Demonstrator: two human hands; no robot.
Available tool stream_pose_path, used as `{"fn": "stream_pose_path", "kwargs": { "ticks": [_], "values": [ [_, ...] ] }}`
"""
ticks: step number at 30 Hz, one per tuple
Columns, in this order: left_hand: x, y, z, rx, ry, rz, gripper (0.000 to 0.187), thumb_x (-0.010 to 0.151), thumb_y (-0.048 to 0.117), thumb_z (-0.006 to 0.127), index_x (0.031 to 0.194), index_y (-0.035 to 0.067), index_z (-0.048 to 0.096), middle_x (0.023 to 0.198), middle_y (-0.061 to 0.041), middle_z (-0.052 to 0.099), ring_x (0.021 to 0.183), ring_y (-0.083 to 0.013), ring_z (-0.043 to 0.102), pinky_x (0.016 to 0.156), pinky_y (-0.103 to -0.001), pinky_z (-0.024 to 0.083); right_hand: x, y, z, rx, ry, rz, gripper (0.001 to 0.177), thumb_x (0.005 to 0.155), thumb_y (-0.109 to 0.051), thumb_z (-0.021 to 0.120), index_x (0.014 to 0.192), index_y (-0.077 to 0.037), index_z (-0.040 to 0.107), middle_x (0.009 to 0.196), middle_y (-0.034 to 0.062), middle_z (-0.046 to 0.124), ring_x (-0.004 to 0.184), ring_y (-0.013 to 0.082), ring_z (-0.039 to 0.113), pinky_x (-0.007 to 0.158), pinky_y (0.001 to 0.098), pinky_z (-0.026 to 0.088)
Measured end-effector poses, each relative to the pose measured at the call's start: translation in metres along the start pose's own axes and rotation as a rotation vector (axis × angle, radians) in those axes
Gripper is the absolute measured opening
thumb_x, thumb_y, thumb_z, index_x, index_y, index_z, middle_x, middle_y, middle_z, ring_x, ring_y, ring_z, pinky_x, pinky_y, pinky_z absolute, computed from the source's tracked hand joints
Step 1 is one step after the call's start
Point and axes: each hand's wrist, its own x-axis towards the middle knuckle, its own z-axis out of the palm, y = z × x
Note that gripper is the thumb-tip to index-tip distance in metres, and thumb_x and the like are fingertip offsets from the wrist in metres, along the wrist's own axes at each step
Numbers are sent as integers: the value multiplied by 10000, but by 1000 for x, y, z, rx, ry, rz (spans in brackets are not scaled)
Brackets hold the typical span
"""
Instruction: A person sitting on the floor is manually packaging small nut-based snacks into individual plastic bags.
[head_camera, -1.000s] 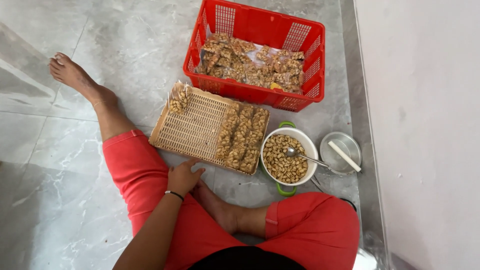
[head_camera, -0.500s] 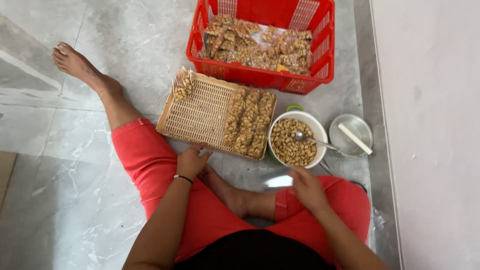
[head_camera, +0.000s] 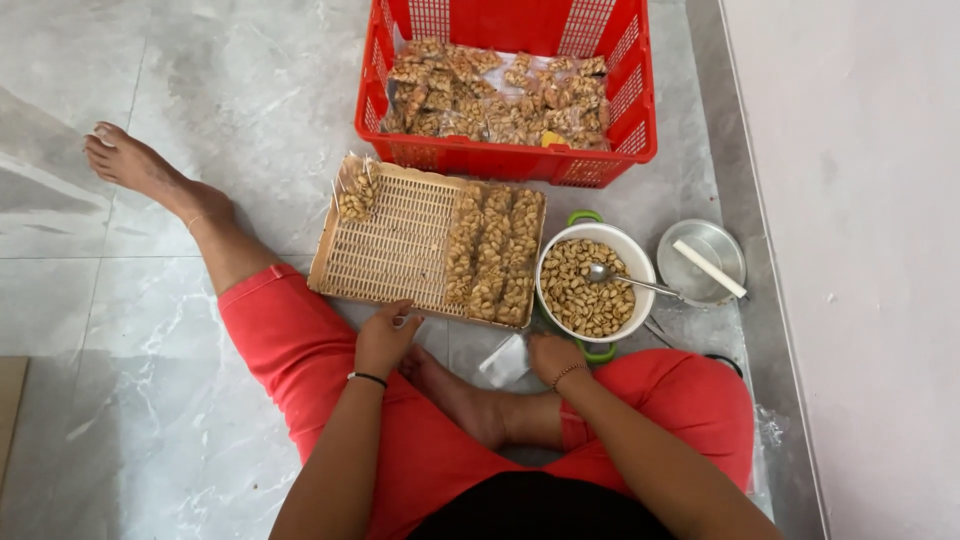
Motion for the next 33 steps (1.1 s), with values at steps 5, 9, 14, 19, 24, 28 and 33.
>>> {"fn": "stream_pose_path", "kwargs": {
  "ticks": [5, 9, 14, 19, 24, 28, 33],
  "values": [
    [-2, -4, 1, 33, 1, -14, 431, 874, 372, 741, 1272, 206, 725, 1200, -70, 754, 1125, -243, 712, 969, -406, 572, -48, -15, -48, -113, -11, -146, 323, 1027, -237, 446, 1150, -82, 701, 1101, 184, 736, 1039, 395, 732, 923, 507, 586],
    [1, 0, 2, 17, 24, -30, 406, 879, 347, 737, 1254, 194, 736, 1186, -79, 761, 1116, -254, 717, 958, -405, 578, -68, -17, -113, -25, 131, -266, 290, 1031, -299, 511, 1118, -136, 735, 1065, 148, 759, 1009, 379, 731, 883, 482, 592],
    [2, -1, 7, 41, 56, -10, 362, 910, 337, 707, 1235, 184, 747, 1149, -77, 773, 1066, -271, 736, 914, -416, 591, 18, 54, -135, 135, 462, -190, 264, 1062, -340, 549, 1189, -186, 721, 1148, 42, 752, 1060, 285, 722, 929, 417, 578],
    [1, -2, 12, 68, 198, 53, 271, 941, 284, 694, 1168, 160, 775, 1046, -93, 790, 963, -296, 753, 836, -429, 607, 63, 46, -136, 74, 516, -263, 250, 1084, -217, 543, 1229, -123, 724, 1206, 110, 721, 1101, 284, 708, 964, 372, 578],
    [-3, 2, 29, 212, 245, 389, 178, 880, 234, 740, 1040, 180, 797, 905, -77, 781, 830, -288, 756, 740, -406, 615, 91, 55, -113, -24, 403, -194, 187, 1044, -264, 542, 1167, -199, 667, 1128, 17, 651, 1014, 211, 696, 869, 335, 615],
    [-21, 19, 68, 273, -28, 724, 248, 829, 155, 731, 1072, 125, 773, 879, -125, 763, 864, -353, 741, 768, -444, 609, 54, 42, -144, 40, 291, -209, 273, 1031, -159, 563, 1286, -99, 640, 1184, 148, 651, 1106, 346, 680, 921, 443, 604],
    [-44, 14, 166, 635, -221, 728, 363, 900, 175, 663, 1248, 72, 663, 1178, -191, 656, 1114, -393, 663, 858, -449, 591, 51, 40, -151, 91, 250, -153, 269, 1044, -199, 540, 1271, -143, 674, 1180, 113, 694, 1111, 300, 696, 934, 417, 598]
  ]
}}
